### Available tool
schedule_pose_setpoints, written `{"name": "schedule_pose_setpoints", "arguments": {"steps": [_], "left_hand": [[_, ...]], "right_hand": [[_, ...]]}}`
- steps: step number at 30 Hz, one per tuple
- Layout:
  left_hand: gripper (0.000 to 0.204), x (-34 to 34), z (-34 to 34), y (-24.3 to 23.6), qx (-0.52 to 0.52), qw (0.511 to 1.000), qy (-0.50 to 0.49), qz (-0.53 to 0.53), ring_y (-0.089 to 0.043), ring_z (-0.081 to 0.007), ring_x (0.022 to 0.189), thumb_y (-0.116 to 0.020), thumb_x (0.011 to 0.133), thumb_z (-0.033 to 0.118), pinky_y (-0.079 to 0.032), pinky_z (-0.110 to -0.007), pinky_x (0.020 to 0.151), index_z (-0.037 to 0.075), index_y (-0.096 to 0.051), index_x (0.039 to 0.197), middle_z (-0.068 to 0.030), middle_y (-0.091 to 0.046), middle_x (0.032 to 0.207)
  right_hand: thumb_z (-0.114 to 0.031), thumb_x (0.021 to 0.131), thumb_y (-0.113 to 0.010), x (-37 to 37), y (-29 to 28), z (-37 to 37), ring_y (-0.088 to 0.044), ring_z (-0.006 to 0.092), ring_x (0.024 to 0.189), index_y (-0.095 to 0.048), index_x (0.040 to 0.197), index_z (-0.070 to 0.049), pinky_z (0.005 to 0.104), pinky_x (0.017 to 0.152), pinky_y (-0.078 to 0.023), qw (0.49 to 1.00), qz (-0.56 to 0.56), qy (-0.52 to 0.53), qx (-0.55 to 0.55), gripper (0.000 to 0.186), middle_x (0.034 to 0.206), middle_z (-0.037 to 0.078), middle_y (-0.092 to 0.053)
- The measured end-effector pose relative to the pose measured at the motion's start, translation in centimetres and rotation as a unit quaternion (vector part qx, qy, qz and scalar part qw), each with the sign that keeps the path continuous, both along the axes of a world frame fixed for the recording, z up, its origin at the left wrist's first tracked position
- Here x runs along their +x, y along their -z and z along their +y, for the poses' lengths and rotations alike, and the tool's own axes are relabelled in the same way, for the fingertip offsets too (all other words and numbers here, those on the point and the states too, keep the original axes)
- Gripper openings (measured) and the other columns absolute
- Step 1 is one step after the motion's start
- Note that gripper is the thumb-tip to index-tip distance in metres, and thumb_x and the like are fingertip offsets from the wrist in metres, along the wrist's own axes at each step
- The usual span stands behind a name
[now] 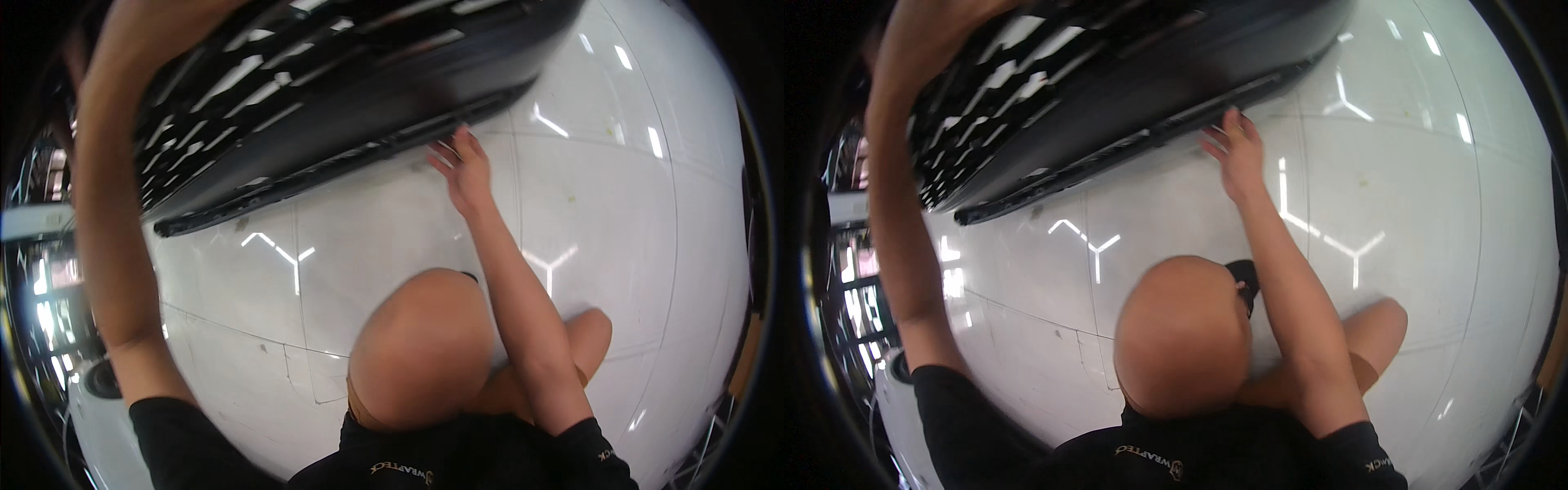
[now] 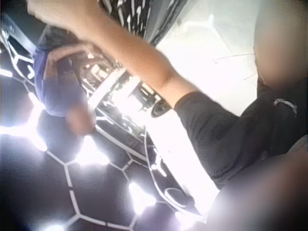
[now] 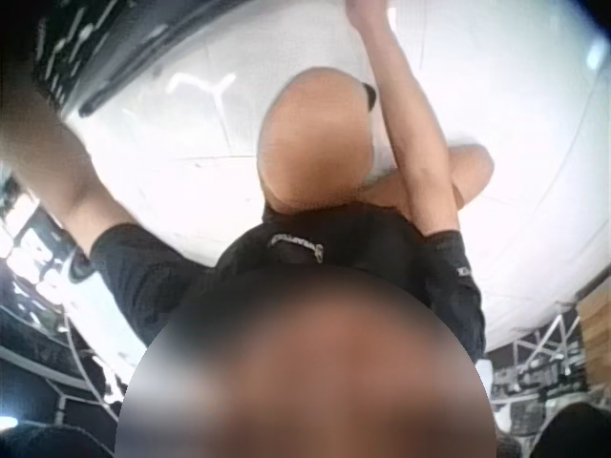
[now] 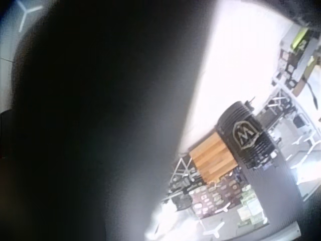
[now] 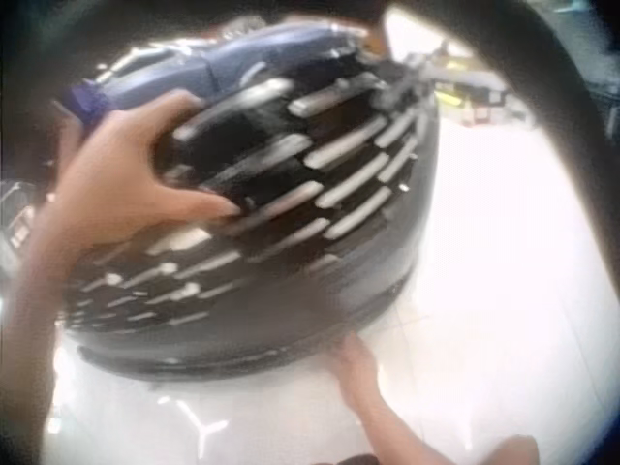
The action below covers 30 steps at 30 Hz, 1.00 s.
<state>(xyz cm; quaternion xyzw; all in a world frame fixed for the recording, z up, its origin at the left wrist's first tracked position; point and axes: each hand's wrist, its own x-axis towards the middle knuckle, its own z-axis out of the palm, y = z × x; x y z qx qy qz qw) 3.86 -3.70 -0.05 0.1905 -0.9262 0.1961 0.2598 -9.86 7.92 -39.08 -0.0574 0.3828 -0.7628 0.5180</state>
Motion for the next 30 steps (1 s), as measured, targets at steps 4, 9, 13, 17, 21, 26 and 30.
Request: {"name": "schedule_pose_setpoints", "arguments": {"steps": [4, 9, 13, 17, 21, 26, 30], "left_hand": [[0.068, 0.4, 3.1, -1.1, 0.034, 0.997, -0.052, -0.045, -0.074, -0.0293, 0.101, -0.091, 0.073, 0.039, -0.058, -0.039, 0.093, -0.001, -0.066, 0.122, -0.0201, -0.074, 0.115], [0.063, 3.1, 4.0, 5.1, -0.005, 0.966, 0.055, 0.251, -0.055, -0.0352, 0.118, -0.085, 0.079, 0.031, -0.042, -0.047, 0.099, 0.011, -0.061, 0.134, -0.0152, -0.059, 0.130], [0.031, 13.6, 10.4, 22.1, 0.221, 0.897, -0.021, 0.383, -0.063, -0.0366, 0.107, -0.067, 0.087, 0.004, -0.049, -0.043, 0.097, -0.003, -0.067, 0.118, -0.0191, -0.067, 0.116], [0.047, 39.4, 21.8, 48.3, 0.302, 0.740, -0.538, 0.267, -0.052, -0.0387, 0.131, -0.068, 0.095, 0.016, -0.043, -0.043, 0.110, 0.005, -0.056, 0.139, -0.0225, -0.057, 0.136], [0.076, 57.8, 29.7, 52.1, 0.274, 0.181, -0.919, 0.217, -0.033, -0.0484, 0.146, -0.047, 0.103, 0.054, -0.037, -0.066, 0.110, 0.002, -0.032, 0.156, -0.0264, -0.031, 0.160], [0.085, 62.6, 30.9, 56.3, 0.263, 0.264, -0.914, 0.159, -0.027, -0.0506, 0.150, -0.039, 0.102, 0.067, -0.029, -0.066, 0.117, 0.009, -0.027, 0.162, -0.0281, -0.022, 0.166], [0.084, 61.1, 30.2, 60.0, 0.226, 0.235, -0.938, 0.115, -0.026, -0.0492, 0.152, -0.036, 0.102, 0.068, -0.025, -0.065, 0.119, 0.011, -0.025, 0.164, -0.0277, -0.023, 0.167]], "right_hand": [[-0.045, 0.107, -0.056, -1.3, -0.9, 1.0, -0.063, 0.0310, 0.119, -0.038, 0.149, 0.001, 0.0443, 0.095, -0.054, 0.993, 0.046, -0.095, 0.056, 0.066, 0.132, 0.019, -0.059], [-0.050, 0.107, -0.051, -3.9, -4.5, 2.5, -0.064, 0.0284, 0.111, -0.044, 0.146, -0.002, 0.0438, 0.094, -0.051, 0.973, 0.091, -0.163, 0.137, 0.063, 0.123, 0.017, -0.063], [-0.049, 0.106, -0.051, -5.8, -7.3, 4.7, -0.067, 0.0253, 0.099, -0.055, 0.135, -0.002, 0.0394, 0.084, -0.053, 0.929, 0.180, -0.263, 0.190, 0.055, 0.114, 0.015, -0.066], [-0.044, 0.105, -0.052, -5.7, -12.3, 6.2, -0.069, 0.0223, 0.085, -0.062, 0.123, -0.003, 0.0347, 0.071, -0.055, 0.852, 0.320, -0.350, 0.223, 0.046, 0.100, 0.011, -0.069], [-0.039, 0.104, -0.057, -5.3, -15.1, 5.7, -0.070, 0.0206, 0.080, -0.063, 0.120, -0.001, 0.0326, 0.069, -0.055, 0.756, 0.458, -0.402, 0.238, 0.041, 0.097, 0.011, -0.070], [-0.026, 0.099, -0.067, 4.7, -24.4, 3.4, -0.068, 0.0158, 0.077, -0.067, 0.109, 0.003, 0.0303, 0.069, -0.053, 0.670, 0.600, -0.420, 0.120, 0.030, 0.087, 0.008, -0.069], [-0.024, 0.095, -0.072, 16.1, -34.2, 0.4, -0.067, 0.0166, 0.075, -0.069, 0.109, 0.004, 0.0310, 0.071, -0.053, 0.503, 0.850, -0.095, -0.125, 0.031, 0.086, 0.010, -0.069]]}}
